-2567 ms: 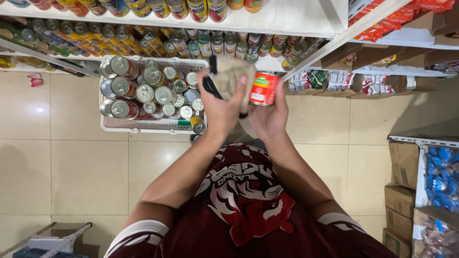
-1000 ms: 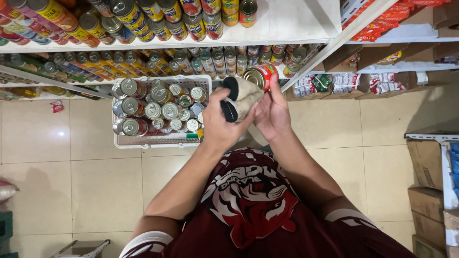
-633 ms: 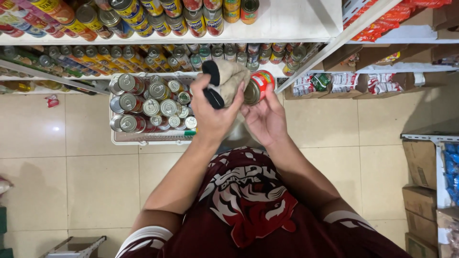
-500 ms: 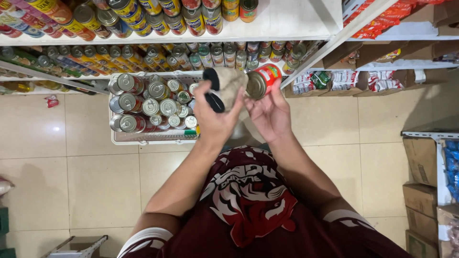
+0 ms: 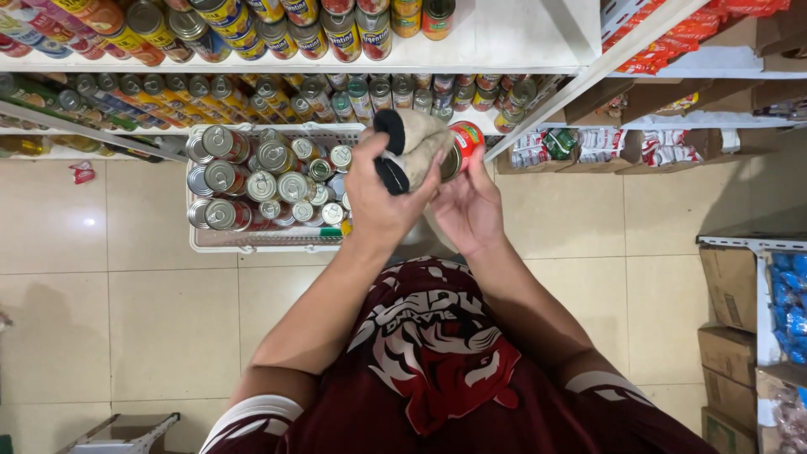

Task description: Wiping canned goods with a cloth and placing them on a shelf.

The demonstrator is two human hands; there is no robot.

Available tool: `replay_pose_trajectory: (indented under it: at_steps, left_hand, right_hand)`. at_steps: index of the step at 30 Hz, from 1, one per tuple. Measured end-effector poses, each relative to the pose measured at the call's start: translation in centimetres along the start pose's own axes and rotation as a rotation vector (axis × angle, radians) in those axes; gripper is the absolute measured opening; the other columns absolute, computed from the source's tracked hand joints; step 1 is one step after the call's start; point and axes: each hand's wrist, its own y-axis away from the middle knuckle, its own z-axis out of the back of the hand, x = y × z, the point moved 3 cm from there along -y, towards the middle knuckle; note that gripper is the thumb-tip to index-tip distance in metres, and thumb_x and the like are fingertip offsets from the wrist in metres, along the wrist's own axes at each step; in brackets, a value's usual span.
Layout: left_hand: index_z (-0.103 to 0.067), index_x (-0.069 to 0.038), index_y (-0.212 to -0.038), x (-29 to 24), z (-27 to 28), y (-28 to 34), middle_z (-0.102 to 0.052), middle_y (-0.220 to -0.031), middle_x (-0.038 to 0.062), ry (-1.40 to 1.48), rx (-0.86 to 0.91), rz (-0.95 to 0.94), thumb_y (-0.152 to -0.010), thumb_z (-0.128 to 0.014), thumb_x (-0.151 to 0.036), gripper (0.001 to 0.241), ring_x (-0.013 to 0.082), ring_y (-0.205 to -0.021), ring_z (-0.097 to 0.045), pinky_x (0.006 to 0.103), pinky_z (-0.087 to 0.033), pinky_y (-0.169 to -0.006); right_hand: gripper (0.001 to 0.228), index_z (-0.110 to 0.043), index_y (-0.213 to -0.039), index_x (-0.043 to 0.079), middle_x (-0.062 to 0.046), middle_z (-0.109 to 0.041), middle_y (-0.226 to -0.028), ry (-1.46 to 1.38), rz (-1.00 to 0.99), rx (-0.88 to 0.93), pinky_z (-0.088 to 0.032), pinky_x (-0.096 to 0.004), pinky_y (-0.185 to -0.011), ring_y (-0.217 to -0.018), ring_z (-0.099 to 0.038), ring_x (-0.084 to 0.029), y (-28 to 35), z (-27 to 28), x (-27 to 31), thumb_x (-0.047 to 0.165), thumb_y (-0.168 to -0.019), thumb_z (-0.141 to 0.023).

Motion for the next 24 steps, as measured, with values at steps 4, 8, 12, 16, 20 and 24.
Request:
replay_pose_trajectory:
  at_steps: [4, 8, 12, 16, 20, 24]
  left_hand:
    - [-0.056, -0.006, -0.115, -0.1, 0.4, 1.2, -0.065, -0.107, 0.019, -0.107, -0.013, 0.009, -0.077, -0.095, -0.029, 0.059, 0.0411, -0.093, -0.072, 0.0458, -0.059, -0.076]
    - [-0.058, -0.004, -0.116, -1.5, 1.1, 1.8, -0.069, -0.104, 0.019, -0.112, 0.196, 0.083, -0.075, -0.093, -0.027, 0.058, 0.0422, -0.092, -0.074, 0.0488, -0.06, -0.078]
    - [-0.061, -0.011, -0.116, -0.1, 0.6, 3.4, -0.072, -0.108, 0.013, -0.003, 0.223, 0.167, -0.069, -0.096, -0.035, 0.063, 0.0364, -0.098, -0.074, 0.04, -0.059, -0.082]
    - [-0.055, -0.002, -0.117, 0.1, -0.1, 2.2, -0.067, -0.112, 0.025, 0.178, 0.096, 0.269, -0.068, -0.097, -0.033, 0.072, 0.0439, -0.107, -0.071, 0.0466, -0.055, -0.093]
    - [-0.053, -0.007, -0.121, 2.3, 0.7, 0.3, -0.064, -0.102, 0.014, 0.204, -0.113, 0.246, -0.079, -0.093, -0.02, 0.06, 0.0233, -0.097, -0.065, 0.0376, -0.052, -0.088]
    - [-0.054, -0.008, -0.121, 0.9, 2.3, -1.1, -0.062, -0.099, 0.007, 0.307, -0.071, 0.244, -0.081, -0.092, -0.014, 0.055, 0.0142, -0.092, -0.06, 0.0327, -0.049, -0.088]
  right_hand:
    - [0.054, -0.058, -0.134, 0.002, -0.015, -0.068, -0.132, 0.114, 0.082, -0.018, -0.061, -0.039, -0.105, -0.115, -0.07, -0.026, -2.7, 5.8, 1.6, 0.042, -0.098, -0.065]
    - [0.049, -0.06, -0.127, 0.001, -0.011, -0.071, -0.109, 0.184, 0.08, 0.112, -0.055, -0.031, -0.079, -0.088, -0.066, -0.02, -1.7, 4.0, 2.3, 0.043, -0.105, -0.053]
    - [0.053, -0.062, -0.125, 0.009, -0.009, -0.073, -0.114, 0.401, 0.182, -0.072, -0.063, -0.042, -0.099, -0.101, -0.075, -0.021, -3.1, 6.4, 1.9, 0.054, -0.097, -0.062]
    - [0.038, -0.064, -0.11, 0.011, -0.007, -0.075, -0.101, 0.439, 0.198, -0.084, -0.064, -0.036, -0.089, -0.091, -0.075, -0.019, -2.9, 6.8, 1.5, 0.046, -0.096, -0.067]
    - [0.047, -0.053, -0.132, 0.004, -0.014, -0.062, -0.128, 0.572, 0.429, 0.121, -0.049, -0.045, -0.112, -0.119, -0.062, -0.025, -3.0, 5.9, 1.2, 0.025, -0.096, -0.075]
    - [0.074, -0.052, -0.141, 0.005, -0.015, -0.056, -0.136, 1.107, 0.668, 0.197, -0.046, -0.044, -0.114, -0.131, -0.054, -0.027, -1.6, 1.7, 2.4, 0.007, -0.08, -0.093]
